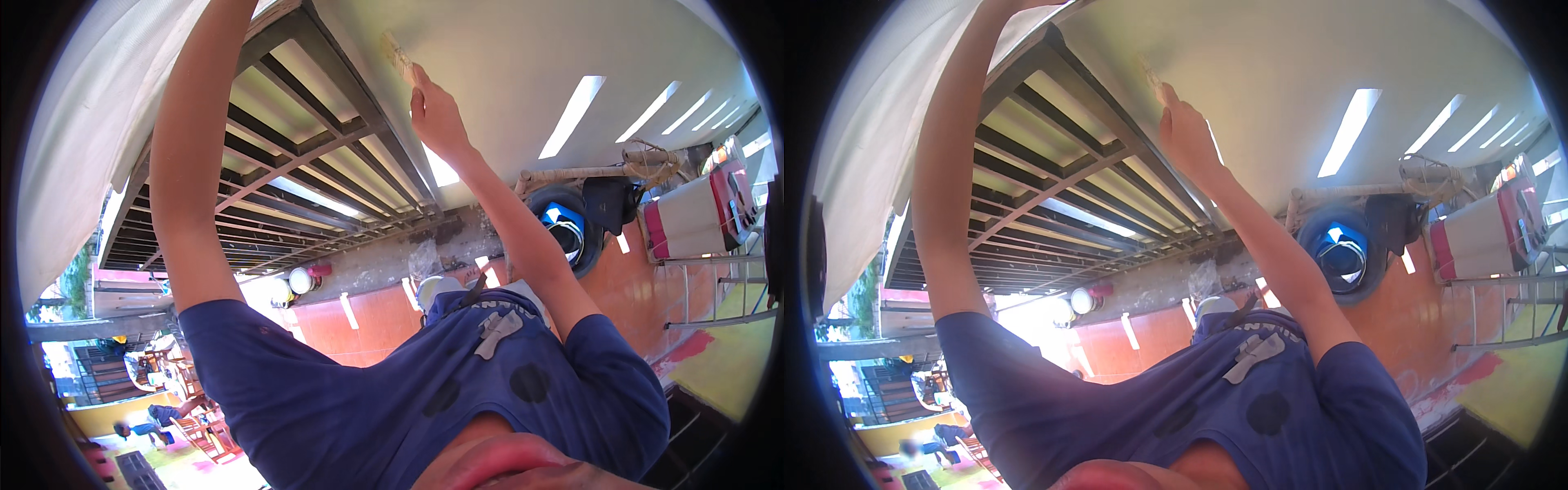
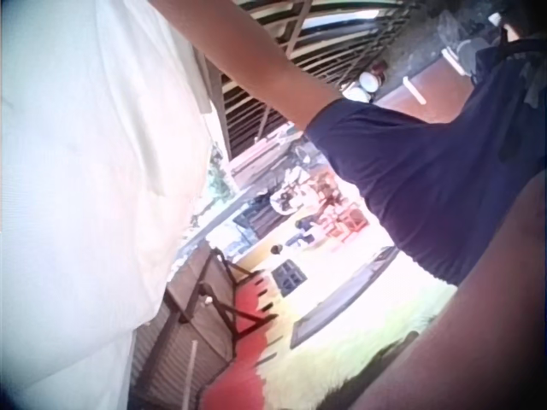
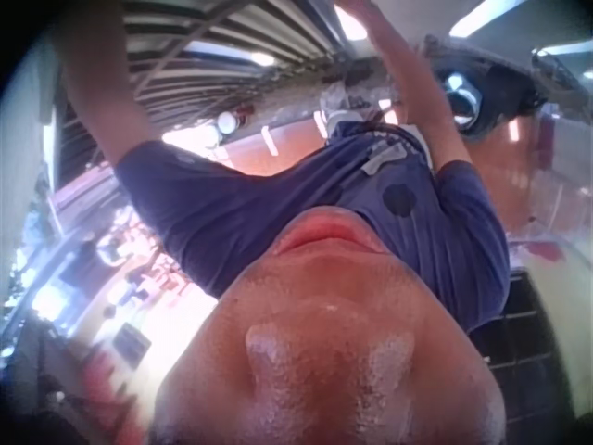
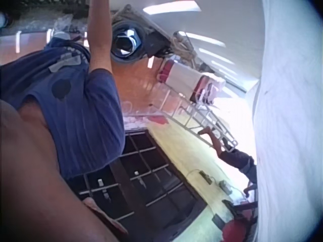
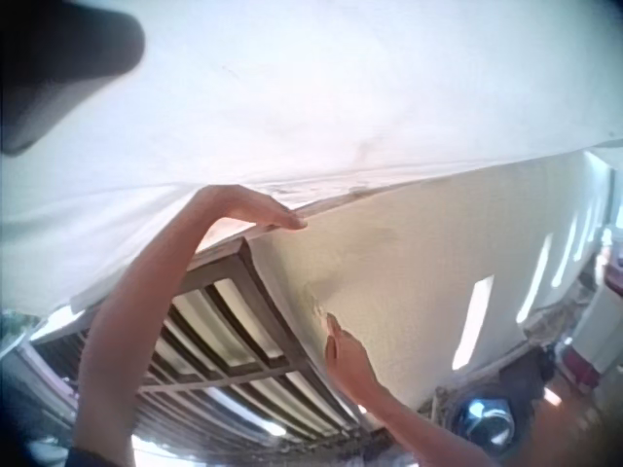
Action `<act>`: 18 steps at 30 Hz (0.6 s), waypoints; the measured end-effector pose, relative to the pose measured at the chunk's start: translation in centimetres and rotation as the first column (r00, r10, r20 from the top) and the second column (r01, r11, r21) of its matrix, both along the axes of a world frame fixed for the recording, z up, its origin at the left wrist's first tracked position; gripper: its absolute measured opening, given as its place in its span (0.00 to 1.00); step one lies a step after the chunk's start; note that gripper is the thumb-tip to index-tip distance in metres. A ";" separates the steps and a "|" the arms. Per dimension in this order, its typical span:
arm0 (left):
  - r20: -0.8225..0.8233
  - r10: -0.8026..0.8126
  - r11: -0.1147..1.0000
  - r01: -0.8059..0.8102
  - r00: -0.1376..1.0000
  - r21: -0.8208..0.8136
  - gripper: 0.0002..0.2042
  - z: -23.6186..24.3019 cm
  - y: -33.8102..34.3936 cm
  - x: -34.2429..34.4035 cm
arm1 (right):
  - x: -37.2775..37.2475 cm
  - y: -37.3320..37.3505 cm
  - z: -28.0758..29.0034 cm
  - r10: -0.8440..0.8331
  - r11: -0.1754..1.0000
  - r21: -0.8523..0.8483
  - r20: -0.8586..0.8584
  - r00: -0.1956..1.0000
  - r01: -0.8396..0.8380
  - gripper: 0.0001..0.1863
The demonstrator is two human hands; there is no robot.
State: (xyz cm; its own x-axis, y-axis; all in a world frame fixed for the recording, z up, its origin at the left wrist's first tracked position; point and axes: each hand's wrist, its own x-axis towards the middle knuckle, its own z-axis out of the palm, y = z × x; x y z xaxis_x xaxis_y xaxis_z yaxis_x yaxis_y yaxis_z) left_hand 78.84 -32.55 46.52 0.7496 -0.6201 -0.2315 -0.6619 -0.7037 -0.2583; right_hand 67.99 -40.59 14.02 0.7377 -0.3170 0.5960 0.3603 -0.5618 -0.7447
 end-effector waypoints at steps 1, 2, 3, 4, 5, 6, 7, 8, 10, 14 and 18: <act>-0.011 0.000 1.000 0.001 1.000 0.029 0.41 0.0 0.0 -0.5 | -0.2 0.4 -2.2 -0.009 1.000 -0.004 -0.139 0.990 0.008 0.24; -0.012 -0.014 0.999 0.014 1.000 0.032 0.42 -0.1 0.2 -0.9 | -0.5 0.7 -4.4 -0.016 1.000 -0.012 -0.247 0.969 0.014 0.24; 0.016 -0.030 0.999 0.030 0.999 0.033 0.44 -0.4 0.5 -1.3 | -0.9 0.6 -6.4 -0.034 0.999 -0.020 -0.414 0.910 0.028 0.24; -0.259 -0.177 0.981 0.148 0.949 -0.126 0.46 -0.7 0.5 -1.4 | -1.3 0.5 -7.8 -0.004 1.000 -0.012 -0.414 0.910 -0.001 0.25; -0.479 -0.344 0.928 0.213 0.807 -0.307 0.47 -1.1 0.5 -1.5 | -1.5 0.4 -8.7 0.014 1.000 0.002 -0.463 0.887 -0.015 0.25; -0.624 -0.511 0.846 0.215 0.592 -0.488 0.48 -1.5 0.7 -1.7 | -1.8 0.2 -9.0 0.025 1.000 0.017 -0.557 0.830 -0.019 0.26; -0.677 -0.659 0.744 0.154 0.328 -0.650 0.49 -1.9 0.8 -1.8 | -1.9 0.0 -8.7 0.050 0.999 0.023 -0.499 0.865 -0.045 0.25; -0.634 -0.772 0.636 0.042 0.046 -0.771 0.51 -2.5 0.9 -2.1 | -1.7 -0.3 -7.6 0.066 0.998 0.032 -0.488 0.871 -0.058 0.25; -0.397 -0.912 0.410 -0.250 -0.103 -0.877 0.57 -4.2 1.3 -3.3 | -1.5 -0.8 -4.5 0.076 0.995 0.086 -0.403 0.912 -0.045 0.24; 0.016 -1.000 0.001 -0.594 -0.024 -0.804 0.70 -7.0 2.1 -7.6 | -0.2 -0.8 2.1 0.030 0.985 0.170 0.073 0.997 -0.042 0.25; 0.175 -0.976 0.029 -0.880 -0.126 -0.474 0.69 -5.7 3.1 -11.2 | 0.4 -0.4 0.3 0.096 0.985 0.144 -0.022 0.995 -0.092 0.25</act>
State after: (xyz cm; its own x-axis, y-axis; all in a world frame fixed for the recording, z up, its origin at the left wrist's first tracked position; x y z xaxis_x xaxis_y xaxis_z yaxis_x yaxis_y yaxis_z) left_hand 67.66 -29.41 40.86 0.3451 -0.7006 0.6246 0.5848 0.6810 0.4408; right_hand 68.44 -40.98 14.32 0.7842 -0.3260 0.5280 0.3839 -0.4136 -0.8256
